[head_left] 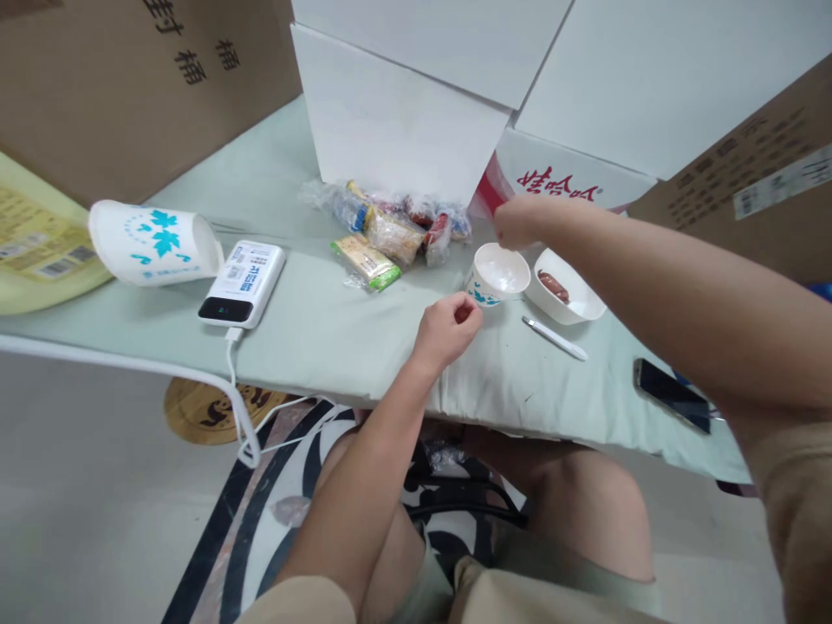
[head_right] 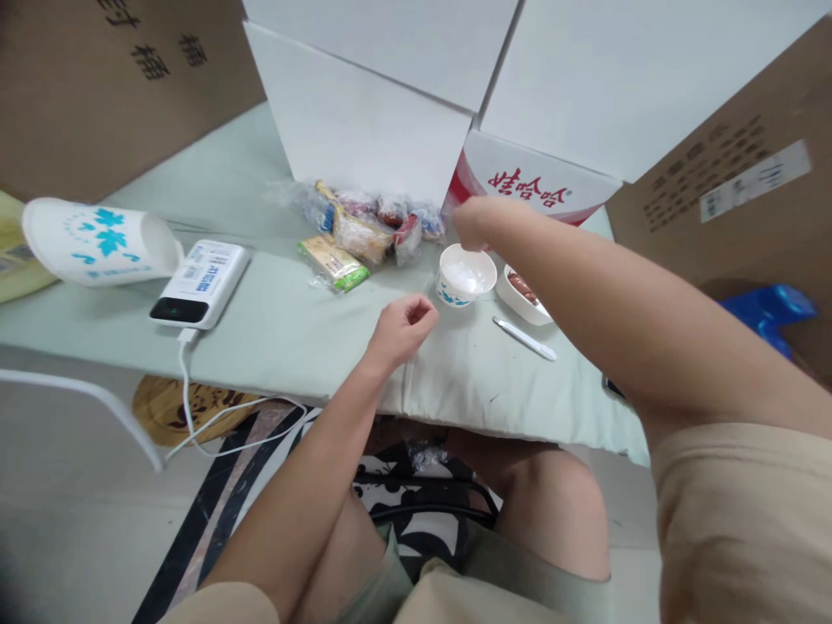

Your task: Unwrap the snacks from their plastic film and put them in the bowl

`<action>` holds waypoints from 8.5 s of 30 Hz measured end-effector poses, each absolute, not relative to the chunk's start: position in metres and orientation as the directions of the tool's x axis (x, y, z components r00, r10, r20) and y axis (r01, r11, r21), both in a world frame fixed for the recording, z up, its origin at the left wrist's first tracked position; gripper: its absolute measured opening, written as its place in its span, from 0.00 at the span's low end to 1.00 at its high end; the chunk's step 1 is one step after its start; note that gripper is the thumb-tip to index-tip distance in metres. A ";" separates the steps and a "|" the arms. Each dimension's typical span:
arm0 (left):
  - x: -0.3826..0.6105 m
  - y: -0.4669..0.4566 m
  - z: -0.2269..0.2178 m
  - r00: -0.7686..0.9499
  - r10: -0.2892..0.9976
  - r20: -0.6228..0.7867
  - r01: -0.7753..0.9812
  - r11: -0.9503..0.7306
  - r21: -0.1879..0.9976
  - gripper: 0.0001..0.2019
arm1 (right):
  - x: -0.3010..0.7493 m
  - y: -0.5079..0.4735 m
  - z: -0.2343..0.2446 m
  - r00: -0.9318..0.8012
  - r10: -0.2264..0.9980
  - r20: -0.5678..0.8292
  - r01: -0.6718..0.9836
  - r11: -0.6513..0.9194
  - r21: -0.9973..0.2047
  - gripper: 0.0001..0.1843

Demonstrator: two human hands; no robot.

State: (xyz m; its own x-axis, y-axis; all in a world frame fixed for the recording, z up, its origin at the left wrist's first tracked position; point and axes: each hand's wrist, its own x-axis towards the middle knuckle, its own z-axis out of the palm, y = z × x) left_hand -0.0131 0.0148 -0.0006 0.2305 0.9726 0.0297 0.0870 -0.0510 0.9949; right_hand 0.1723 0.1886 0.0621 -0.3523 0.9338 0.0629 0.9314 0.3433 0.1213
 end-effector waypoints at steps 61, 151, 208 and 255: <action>-0.001 0.032 -0.022 0.299 0.943 -0.149 0.094 0.127 0.987 0.32 | 0.203 -0.061 -0.013 0.085 0.985 -0.147 0.508 -0.170 -0.845 0.18; -0.020 -0.002 0.016 0.363 0.864 -0.349 -0.474 0.493 0.730 0.09 | 0.196 -0.126 -0.032 0.624 0.782 -0.003 0.055 -0.047 -0.997 0.28; -0.041 0.016 -0.020 -0.107 0.992 0.060 0.480 -0.001 0.877 0.17 | 0.229 -0.161 -0.033 -0.366 0.931 0.008 0.889 0.352 -0.292 0.37; -0.004 -0.022 -0.041 0.008 1.000 -0.020 0.258 0.017 0.966 0.20 | 0.283 -0.138 -0.061 0.050 0.927 0.371 0.568 0.279 -0.774 0.43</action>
State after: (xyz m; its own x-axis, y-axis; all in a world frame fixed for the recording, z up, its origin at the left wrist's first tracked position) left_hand -0.0041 -0.0222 -0.0411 0.0079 0.9998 -0.0201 0.2579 0.0174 0.9660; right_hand 0.2827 -0.1376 -0.0609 0.0504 0.9273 0.3709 0.5685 0.2788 -0.7740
